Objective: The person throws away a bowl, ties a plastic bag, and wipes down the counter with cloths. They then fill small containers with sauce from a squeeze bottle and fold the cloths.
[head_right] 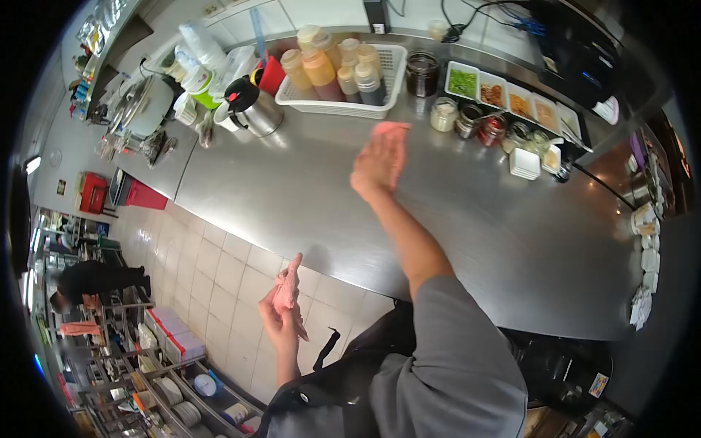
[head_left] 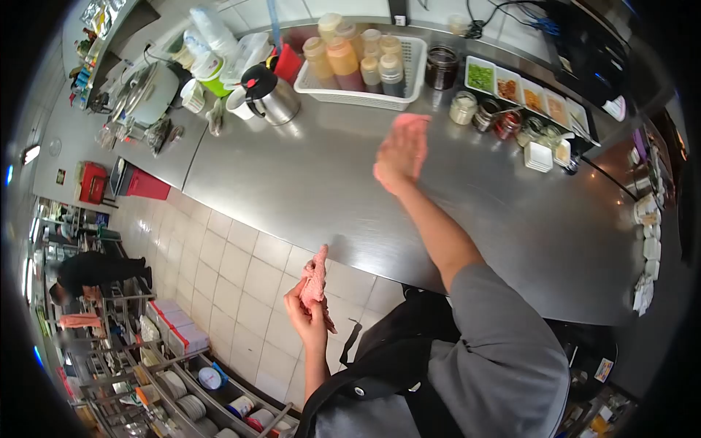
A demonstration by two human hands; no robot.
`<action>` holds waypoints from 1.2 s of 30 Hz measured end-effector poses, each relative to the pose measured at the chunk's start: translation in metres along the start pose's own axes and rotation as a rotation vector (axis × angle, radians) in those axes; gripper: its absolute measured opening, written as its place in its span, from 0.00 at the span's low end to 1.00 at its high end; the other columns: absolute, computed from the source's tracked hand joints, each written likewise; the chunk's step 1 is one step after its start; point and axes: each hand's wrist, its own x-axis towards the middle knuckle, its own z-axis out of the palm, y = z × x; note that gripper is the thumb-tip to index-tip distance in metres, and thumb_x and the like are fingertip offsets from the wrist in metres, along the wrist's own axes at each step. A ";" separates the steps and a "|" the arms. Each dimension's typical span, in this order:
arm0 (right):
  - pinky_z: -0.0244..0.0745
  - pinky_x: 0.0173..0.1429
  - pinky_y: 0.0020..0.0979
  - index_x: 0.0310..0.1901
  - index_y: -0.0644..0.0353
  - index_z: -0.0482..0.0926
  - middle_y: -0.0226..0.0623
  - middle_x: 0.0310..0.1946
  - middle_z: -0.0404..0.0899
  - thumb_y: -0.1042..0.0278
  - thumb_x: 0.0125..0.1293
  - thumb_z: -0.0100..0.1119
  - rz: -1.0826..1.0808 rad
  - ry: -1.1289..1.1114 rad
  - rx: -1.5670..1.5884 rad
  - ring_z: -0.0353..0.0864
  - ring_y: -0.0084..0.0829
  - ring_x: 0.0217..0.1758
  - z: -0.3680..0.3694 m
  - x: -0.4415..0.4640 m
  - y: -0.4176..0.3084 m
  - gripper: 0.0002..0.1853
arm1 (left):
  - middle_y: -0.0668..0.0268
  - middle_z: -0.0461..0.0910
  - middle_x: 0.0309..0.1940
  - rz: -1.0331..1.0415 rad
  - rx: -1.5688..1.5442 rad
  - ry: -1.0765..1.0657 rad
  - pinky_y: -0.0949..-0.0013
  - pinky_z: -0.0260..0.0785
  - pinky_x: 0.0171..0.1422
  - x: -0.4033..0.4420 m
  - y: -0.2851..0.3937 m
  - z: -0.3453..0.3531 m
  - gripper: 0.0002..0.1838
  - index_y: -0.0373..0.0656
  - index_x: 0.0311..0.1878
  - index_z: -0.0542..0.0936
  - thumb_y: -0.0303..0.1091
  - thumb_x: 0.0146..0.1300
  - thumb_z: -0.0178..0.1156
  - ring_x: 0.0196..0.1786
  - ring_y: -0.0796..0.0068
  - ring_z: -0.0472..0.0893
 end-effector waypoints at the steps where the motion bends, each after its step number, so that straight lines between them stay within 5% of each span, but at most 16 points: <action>1: 0.39 0.80 0.44 0.72 0.61 0.58 0.44 0.74 0.54 0.60 0.72 0.39 -0.198 -0.008 0.020 0.48 0.46 0.79 0.000 -0.004 -0.030 0.28 | 0.59 0.68 0.48 -0.025 -0.056 0.028 0.72 0.71 0.39 0.003 0.005 -0.002 0.21 0.32 0.55 0.74 0.17 0.57 0.47 0.39 0.75 0.74; 4: 0.46 0.78 0.41 0.69 0.56 0.66 0.42 0.71 0.60 0.63 0.71 0.44 -0.793 -0.017 0.077 0.52 0.39 0.77 0.001 -0.023 -0.109 0.25 | 0.60 0.68 0.49 -0.036 -0.114 0.083 0.74 0.71 0.35 0.012 -0.004 -0.017 0.21 0.33 0.56 0.73 0.16 0.58 0.47 0.34 0.78 0.74; 8: 0.43 0.79 0.42 0.70 0.53 0.65 0.38 0.71 0.61 0.62 0.70 0.46 -0.970 -0.144 0.791 0.48 0.42 0.79 0.003 -0.104 -0.145 0.27 | 0.61 0.68 0.48 -0.069 -0.095 0.080 0.74 0.71 0.35 0.031 0.004 -0.032 0.20 0.33 0.56 0.73 0.17 0.59 0.47 0.34 0.78 0.75; 10: 0.45 0.79 0.42 0.70 0.52 0.65 0.36 0.72 0.61 0.62 0.69 0.48 -1.157 -0.029 0.622 0.49 0.40 0.79 -0.030 -0.138 -0.105 0.27 | 0.61 0.68 0.48 -0.104 -0.094 0.059 0.73 0.72 0.36 0.041 -0.003 -0.045 0.20 0.33 0.56 0.74 0.17 0.59 0.48 0.35 0.77 0.75; 13: 0.50 0.78 0.40 0.68 0.48 0.68 0.33 0.69 0.66 0.64 0.69 0.50 -0.966 -0.128 0.519 0.54 0.34 0.77 -0.069 -0.153 -0.022 0.25 | 0.60 0.69 0.47 0.088 0.042 0.029 0.72 0.72 0.38 0.059 -0.023 -0.062 0.20 0.33 0.55 0.75 0.18 0.58 0.48 0.39 0.75 0.75; 17: 0.53 0.76 0.40 0.64 0.58 0.70 0.41 0.68 0.67 0.65 0.71 0.42 -0.474 0.042 0.182 0.58 0.36 0.75 -0.005 -0.108 0.053 0.22 | 0.59 0.69 0.46 0.069 0.075 0.058 0.72 0.71 0.40 0.066 -0.036 -0.091 0.20 0.33 0.55 0.75 0.18 0.57 0.49 0.41 0.75 0.74; 21: 0.43 0.80 0.38 0.68 0.61 0.65 0.48 0.70 0.63 0.64 0.73 0.37 -0.278 0.288 0.102 0.50 0.36 0.78 0.021 -0.011 -0.012 0.25 | 0.59 0.69 0.47 -0.053 -0.049 0.121 0.72 0.71 0.39 0.059 -0.056 -0.118 0.21 0.33 0.55 0.75 0.17 0.56 0.47 0.40 0.75 0.74; 22: 0.41 0.80 0.37 0.70 0.61 0.63 0.47 0.71 0.61 0.64 0.74 0.37 -0.241 0.183 0.393 0.48 0.36 0.79 0.035 0.011 -0.050 0.25 | 0.59 0.69 0.47 -0.048 -0.045 0.113 0.72 0.71 0.39 0.058 -0.063 -0.127 0.21 0.33 0.55 0.75 0.17 0.56 0.47 0.40 0.75 0.74; 25: 0.42 0.80 0.38 0.69 0.58 0.65 0.42 0.71 0.61 0.64 0.72 0.40 -0.341 0.106 0.317 0.48 0.36 0.79 0.035 0.018 -0.182 0.25 | 0.60 0.69 0.46 -0.050 -0.004 0.123 0.73 0.71 0.38 0.062 -0.072 -0.147 0.23 0.32 0.57 0.73 0.16 0.56 0.46 0.39 0.76 0.74; 27: 0.43 0.80 0.39 0.68 0.57 0.66 0.39 0.71 0.62 0.64 0.71 0.42 -0.531 0.059 0.260 0.48 0.36 0.79 0.028 -0.008 -0.260 0.24 | 0.61 0.70 0.45 -0.126 -0.165 0.145 0.74 0.71 0.37 0.068 -0.053 -0.152 0.23 0.32 0.58 0.72 0.16 0.56 0.45 0.37 0.78 0.74; 30: 0.44 0.80 0.40 0.67 0.55 0.68 0.35 0.71 0.62 0.65 0.70 0.45 -0.845 -0.005 0.386 0.49 0.36 0.79 0.015 -0.071 -0.324 0.24 | 0.61 0.70 0.45 0.021 -0.032 0.161 0.75 0.70 0.34 0.090 -0.066 -0.159 0.23 0.32 0.58 0.71 0.17 0.58 0.45 0.32 0.80 0.73; 36: 0.42 0.80 0.42 0.66 0.49 0.71 0.27 0.71 0.63 0.63 0.69 0.48 -0.892 -0.023 0.573 0.48 0.37 0.79 -0.029 -0.164 -0.206 0.24 | 0.57 0.73 0.52 0.097 -0.044 -0.072 0.74 0.72 0.43 0.149 -0.052 -0.129 0.19 0.32 0.59 0.68 0.22 0.64 0.48 0.45 0.76 0.76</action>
